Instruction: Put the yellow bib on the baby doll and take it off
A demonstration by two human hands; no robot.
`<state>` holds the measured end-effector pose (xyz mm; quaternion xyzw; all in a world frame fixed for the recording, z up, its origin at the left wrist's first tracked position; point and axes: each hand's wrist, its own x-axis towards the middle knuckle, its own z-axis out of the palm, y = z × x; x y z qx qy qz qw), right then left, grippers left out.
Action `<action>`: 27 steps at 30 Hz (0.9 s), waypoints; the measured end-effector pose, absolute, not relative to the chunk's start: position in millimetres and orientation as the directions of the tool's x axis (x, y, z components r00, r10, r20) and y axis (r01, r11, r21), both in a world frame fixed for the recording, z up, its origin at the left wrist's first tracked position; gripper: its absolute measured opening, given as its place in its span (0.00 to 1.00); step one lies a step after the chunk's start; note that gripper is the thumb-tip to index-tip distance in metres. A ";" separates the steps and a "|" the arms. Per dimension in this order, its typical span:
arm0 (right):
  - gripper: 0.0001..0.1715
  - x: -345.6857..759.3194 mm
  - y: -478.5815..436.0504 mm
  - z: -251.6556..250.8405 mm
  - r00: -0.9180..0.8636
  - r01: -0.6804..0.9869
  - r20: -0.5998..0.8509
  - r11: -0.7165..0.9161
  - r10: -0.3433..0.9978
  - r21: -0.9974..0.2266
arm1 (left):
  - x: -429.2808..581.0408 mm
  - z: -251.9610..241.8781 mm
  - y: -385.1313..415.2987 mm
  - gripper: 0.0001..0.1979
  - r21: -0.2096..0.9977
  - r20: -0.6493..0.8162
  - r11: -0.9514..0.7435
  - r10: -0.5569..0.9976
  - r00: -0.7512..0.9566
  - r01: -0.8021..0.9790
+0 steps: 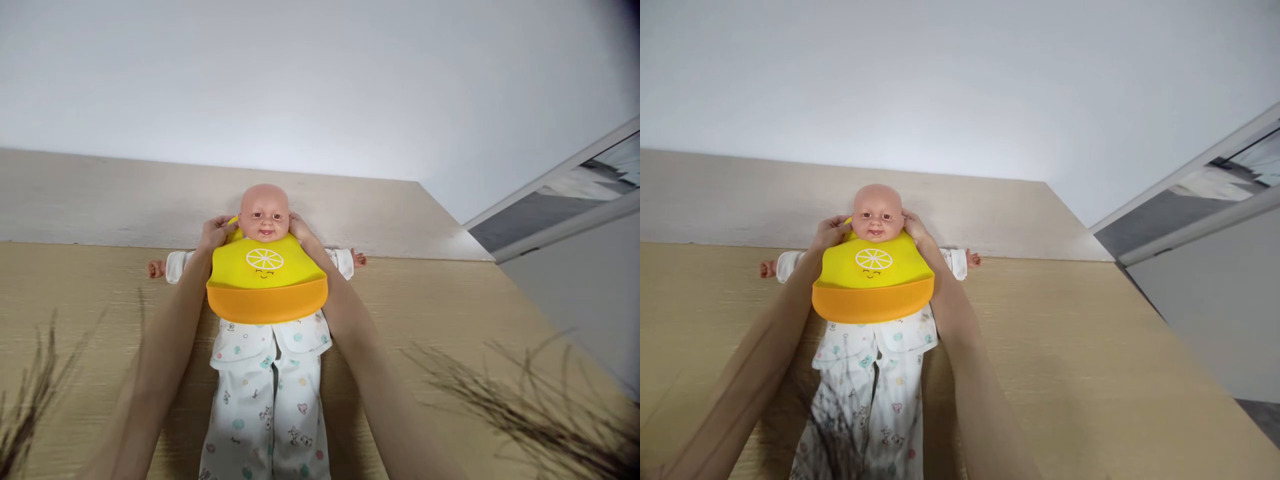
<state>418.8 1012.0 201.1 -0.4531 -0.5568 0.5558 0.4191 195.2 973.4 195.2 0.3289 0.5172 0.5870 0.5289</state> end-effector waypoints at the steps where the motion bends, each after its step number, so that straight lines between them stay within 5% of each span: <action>1: 0.16 420.2 1011.1 201.6 -0.245 0.039 -0.032 -0.023 0.969 -0.999 | 195.4 196.0 972.8 0.19 0.956 -0.162 0.099 0.963 -0.217 -0.277; 27: 0.23 423.3 1027.6 181.6 -0.290 -0.022 0.094 0.092 0.952 -0.996 | 174.3 170.5 991.8 0.16 0.973 -0.064 0.079 0.995 -0.078 0.217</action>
